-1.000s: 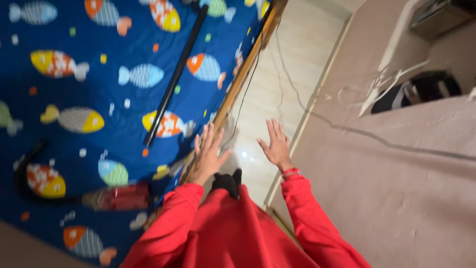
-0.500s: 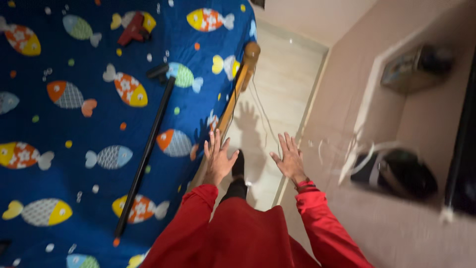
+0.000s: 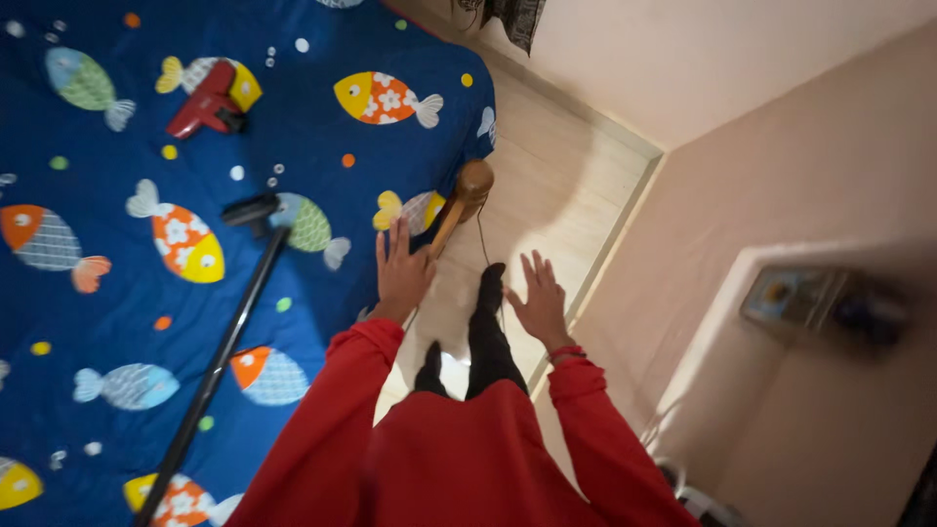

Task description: The person assembles a small hand vacuum by attaching different nozzle attachments and extension tubes to the main body on a bed.

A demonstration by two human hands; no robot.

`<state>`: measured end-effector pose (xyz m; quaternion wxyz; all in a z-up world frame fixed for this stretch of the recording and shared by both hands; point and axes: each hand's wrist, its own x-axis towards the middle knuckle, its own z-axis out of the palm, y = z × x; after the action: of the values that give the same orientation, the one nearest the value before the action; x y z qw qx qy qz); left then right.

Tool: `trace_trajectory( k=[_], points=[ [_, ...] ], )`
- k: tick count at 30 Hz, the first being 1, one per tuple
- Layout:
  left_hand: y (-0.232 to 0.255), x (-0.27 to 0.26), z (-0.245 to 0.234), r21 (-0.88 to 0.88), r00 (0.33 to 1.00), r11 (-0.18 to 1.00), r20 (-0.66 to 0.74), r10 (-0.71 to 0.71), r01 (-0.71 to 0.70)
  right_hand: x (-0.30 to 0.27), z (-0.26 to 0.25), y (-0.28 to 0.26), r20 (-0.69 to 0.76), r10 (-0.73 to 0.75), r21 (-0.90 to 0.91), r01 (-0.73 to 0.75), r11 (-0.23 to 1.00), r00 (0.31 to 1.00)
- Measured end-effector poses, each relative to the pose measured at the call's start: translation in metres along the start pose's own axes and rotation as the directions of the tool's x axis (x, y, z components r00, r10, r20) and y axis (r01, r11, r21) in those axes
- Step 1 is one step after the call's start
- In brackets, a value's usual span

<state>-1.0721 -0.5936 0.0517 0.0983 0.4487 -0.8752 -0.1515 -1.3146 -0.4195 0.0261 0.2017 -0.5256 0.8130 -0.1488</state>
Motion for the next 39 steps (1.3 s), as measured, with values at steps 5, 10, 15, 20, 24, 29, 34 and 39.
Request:
trace_trajectory(
  k=[5,10,15,20,24,29,34,39],
  points=[
    [0.008,0.076,0.048,0.166,1.0,0.986,-0.002,-0.007,0.007,0.078,-0.005,0.029,0.128,-0.065,0.028,0.062,0.998,0.99],
    [-0.006,0.109,0.115,0.319,0.985,0.947,0.149,-0.087,0.036,0.127,0.005,0.053,0.22,-0.025,0.057,0.013,0.998,0.975],
    [-0.028,0.109,0.17,0.48,0.996,0.877,0.058,-0.063,0.028,0.15,0.014,0.063,0.183,0.002,0.151,-0.03,0.988,0.983],
    [-0.044,0.099,0.195,0.56,0.996,0.828,0.063,-0.065,0.018,0.144,0.021,0.066,0.212,0.025,0.169,-0.061,0.984,0.977],
    [-0.039,0.107,0.184,0.431,0.975,0.901,0.173,-0.143,0.056,0.137,0.024,0.067,0.191,0.005,0.144,-0.033,0.989,0.982],
    [-0.009,0.124,0.146,-0.061,0.975,0.973,0.011,-0.224,0.224,0.143,0.007,0.052,0.184,0.003,0.199,-0.04,0.979,0.983],
    [0.031,0.186,0.106,-0.716,0.904,0.685,-0.192,-0.383,0.138,0.154,-0.031,0.032,0.075,-0.051,0.26,0.029,0.965,0.996],
    [0.075,0.202,0.064,-0.61,0.988,0.792,0.116,0.106,-0.013,0.155,-0.081,0.011,-0.175,-0.089,0.232,0.129,0.964,0.981]
  ],
)
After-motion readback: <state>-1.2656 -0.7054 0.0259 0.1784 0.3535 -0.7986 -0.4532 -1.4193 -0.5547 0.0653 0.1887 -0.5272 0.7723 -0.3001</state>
